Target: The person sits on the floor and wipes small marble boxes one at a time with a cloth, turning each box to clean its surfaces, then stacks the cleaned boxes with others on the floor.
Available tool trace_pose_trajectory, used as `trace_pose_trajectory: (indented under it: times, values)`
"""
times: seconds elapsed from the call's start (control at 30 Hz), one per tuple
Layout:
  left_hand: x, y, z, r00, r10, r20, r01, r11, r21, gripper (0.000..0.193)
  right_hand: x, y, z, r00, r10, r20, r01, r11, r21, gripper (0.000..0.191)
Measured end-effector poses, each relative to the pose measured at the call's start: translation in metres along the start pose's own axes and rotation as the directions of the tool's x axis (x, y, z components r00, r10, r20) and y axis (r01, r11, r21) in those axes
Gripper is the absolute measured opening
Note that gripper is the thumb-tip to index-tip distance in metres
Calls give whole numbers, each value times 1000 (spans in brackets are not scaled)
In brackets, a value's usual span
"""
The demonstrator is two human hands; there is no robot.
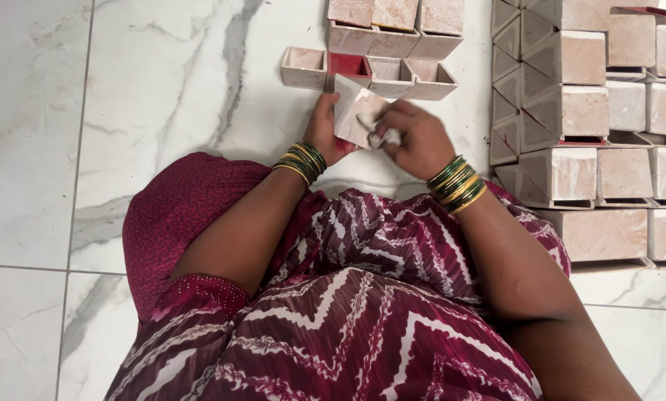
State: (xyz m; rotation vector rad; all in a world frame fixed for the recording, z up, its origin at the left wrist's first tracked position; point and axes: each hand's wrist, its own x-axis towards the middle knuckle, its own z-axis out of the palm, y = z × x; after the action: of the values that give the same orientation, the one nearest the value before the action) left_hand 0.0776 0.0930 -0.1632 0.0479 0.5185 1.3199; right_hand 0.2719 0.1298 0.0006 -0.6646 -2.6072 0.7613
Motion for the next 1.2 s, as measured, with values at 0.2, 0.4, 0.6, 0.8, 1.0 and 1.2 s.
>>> trace_pose_trajectory:
  times: [0.2,0.4,0.6,0.8,1.0,1.2]
  values:
    - [11,-1,-12,989,139,57,-133,986,-97,47,-1,35,-11,938,316,-141,-213,848,485,23]
    - [16,-6,-22,994,99,-42,-102,990,-97,43,-2,37,-4,935,351,38,-262,617,742,35]
    - [18,-3,-30,982,181,-51,-184,982,-47,45,-2,41,15,945,297,139,-315,701,640,26]
    - [16,-3,-19,992,90,-90,-98,991,-91,45,-6,62,10,894,448,13,-357,693,626,16]
    - [24,-8,-24,961,238,-138,-233,971,52,46,-3,54,1,960,278,-35,-206,785,585,19]
    - [37,-7,-35,756,653,-50,-355,472,807,55,-8,26,3,929,369,27,-331,797,506,20]
